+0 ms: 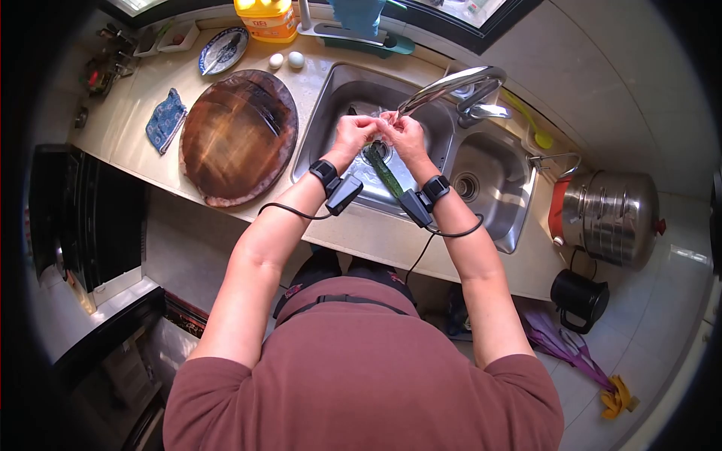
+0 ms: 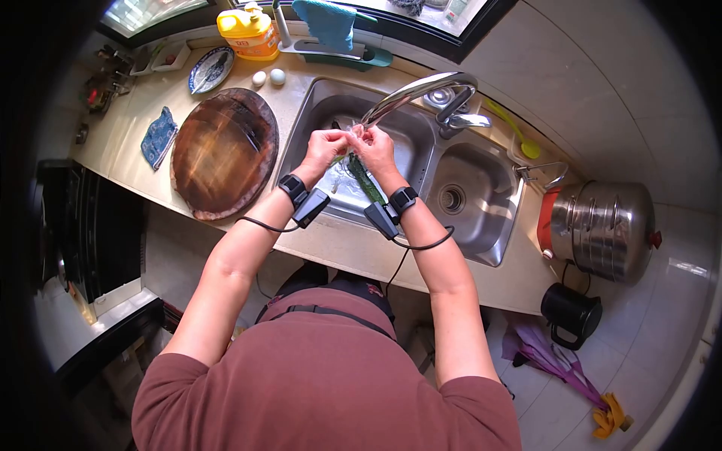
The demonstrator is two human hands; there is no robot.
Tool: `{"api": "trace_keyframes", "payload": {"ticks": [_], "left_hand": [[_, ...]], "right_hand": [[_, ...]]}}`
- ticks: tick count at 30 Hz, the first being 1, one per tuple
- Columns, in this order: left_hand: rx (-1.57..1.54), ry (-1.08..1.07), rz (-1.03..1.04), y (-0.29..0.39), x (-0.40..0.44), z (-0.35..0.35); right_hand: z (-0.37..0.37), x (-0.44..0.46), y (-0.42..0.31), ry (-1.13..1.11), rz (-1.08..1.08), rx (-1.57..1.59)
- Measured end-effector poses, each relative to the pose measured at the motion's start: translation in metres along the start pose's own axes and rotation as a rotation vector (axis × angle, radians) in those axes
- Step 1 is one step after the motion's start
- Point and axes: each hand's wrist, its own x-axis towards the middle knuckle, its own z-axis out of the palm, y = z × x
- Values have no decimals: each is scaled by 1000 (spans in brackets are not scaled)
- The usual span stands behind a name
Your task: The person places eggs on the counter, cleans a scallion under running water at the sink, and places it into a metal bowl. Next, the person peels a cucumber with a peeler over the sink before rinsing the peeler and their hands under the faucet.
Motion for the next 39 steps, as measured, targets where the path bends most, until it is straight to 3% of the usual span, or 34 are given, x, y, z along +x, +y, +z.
{"api": "trace_keyframes", "payload": {"ticks": [4,7,10,11,18,21,25,29,39], "left_hand": [[331,35,113,-6,-3,4],[366,-53,139,-6,-5,-2],[192,-181,102,-2,-5,-6],[326,-182,71,1,-7,-8],[319,-192,80,-14,-4,-16],[323,-158,97,-11,-7,-16],[284,-132,91,-11,-9,-19],[332,-127,130,-9,-10,-21],[363,-85,134,-9,-11,-18]], "right_hand": [[2,-3,0,85,-46,-118],[-2,-5,-5,34,32,-160],[-9,-1,3,-36,148,-71],[-11,0,8,-58,185,-31],[-17,-4,7,-75,227,184],[-16,-1,6,-105,125,200],[-15,-10,-6,-106,-292,-327],[-8,-16,-15,-109,-245,-498],[-3,-11,-8,-39,-439,-595]]}}
